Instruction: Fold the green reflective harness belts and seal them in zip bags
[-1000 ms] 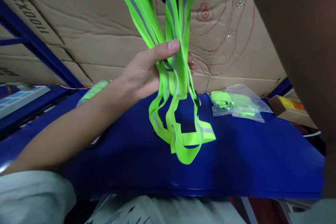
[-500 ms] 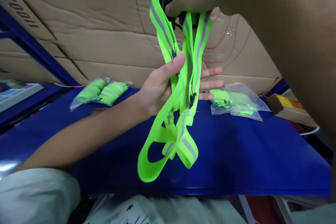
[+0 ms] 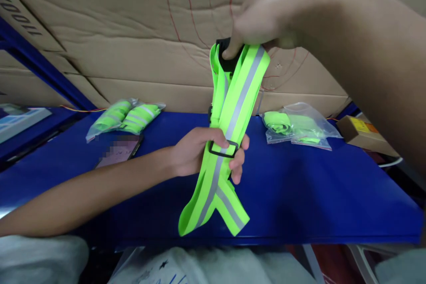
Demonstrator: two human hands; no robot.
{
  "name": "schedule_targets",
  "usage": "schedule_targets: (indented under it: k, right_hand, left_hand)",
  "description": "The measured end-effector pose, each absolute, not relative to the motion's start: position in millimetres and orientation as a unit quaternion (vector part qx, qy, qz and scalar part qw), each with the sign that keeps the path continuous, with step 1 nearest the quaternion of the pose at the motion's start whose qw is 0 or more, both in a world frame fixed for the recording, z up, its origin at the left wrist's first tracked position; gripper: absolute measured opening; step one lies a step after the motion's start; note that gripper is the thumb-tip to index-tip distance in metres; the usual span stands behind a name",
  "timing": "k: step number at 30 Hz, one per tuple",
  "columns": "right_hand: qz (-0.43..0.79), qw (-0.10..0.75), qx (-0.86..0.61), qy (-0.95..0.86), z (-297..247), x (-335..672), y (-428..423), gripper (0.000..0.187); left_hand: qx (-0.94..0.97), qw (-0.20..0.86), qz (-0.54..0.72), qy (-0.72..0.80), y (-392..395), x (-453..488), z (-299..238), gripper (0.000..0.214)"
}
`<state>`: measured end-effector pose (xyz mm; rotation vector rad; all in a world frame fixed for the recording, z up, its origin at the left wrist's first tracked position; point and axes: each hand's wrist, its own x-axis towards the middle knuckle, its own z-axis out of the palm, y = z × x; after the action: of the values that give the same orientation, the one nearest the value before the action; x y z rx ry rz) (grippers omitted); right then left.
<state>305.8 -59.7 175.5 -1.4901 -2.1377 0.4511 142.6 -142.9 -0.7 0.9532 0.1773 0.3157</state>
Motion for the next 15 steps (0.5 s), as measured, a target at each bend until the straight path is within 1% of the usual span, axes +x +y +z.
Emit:
schedule_targets:
  k: [2, 3, 5, 8, 10, 12, 15]
  right_hand:
    - [0.202, 0.183, -0.618, -0.738, 167.2, 306.9, -65.8, 0.024]
    - [0.229, 0.168, -0.626, -0.727, 163.4, 309.6, -67.5, 0.023]
    - [0.291, 0.168, -0.607, -0.72, 157.0, 319.6, -67.2, 0.023]
    - [0.353, 0.196, -0.588, -0.701, 148.4, 341.4, -60.6, 0.027]
    - [0.387, 0.216, -0.561, -0.699, 139.1, 354.6, -54.1, 0.029]
    - [0.425, 0.22, -0.529, -0.701, 122.1, 363.1, -46.1, 0.029]
    - [0.471, 0.183, -0.524, -0.686, 80.2, 366.9, -29.5, 0.027]
  left_hand:
    - [0.482, 0.864, 0.106, 0.099, -147.8, 135.5, -9.3, 0.022]
    - [0.495, 0.858, 0.087, 0.105, -151.5, 132.0, -12.0, 0.018]
    - [0.494, 0.862, 0.055, 0.1, -161.4, 125.2, -13.0, 0.012]
    - [0.407, 0.913, 0.022, 0.036, -180.0, 116.4, -6.6, 0.011]
    - [0.337, 0.941, 0.027, -0.02, -189.8, 112.7, -6.5, 0.015]
    - [0.302, 0.952, 0.036, -0.034, -193.7, 111.8, -17.7, 0.023]
    - [0.28, 0.957, 0.055, 0.052, -190.5, 114.5, -54.7, 0.036]
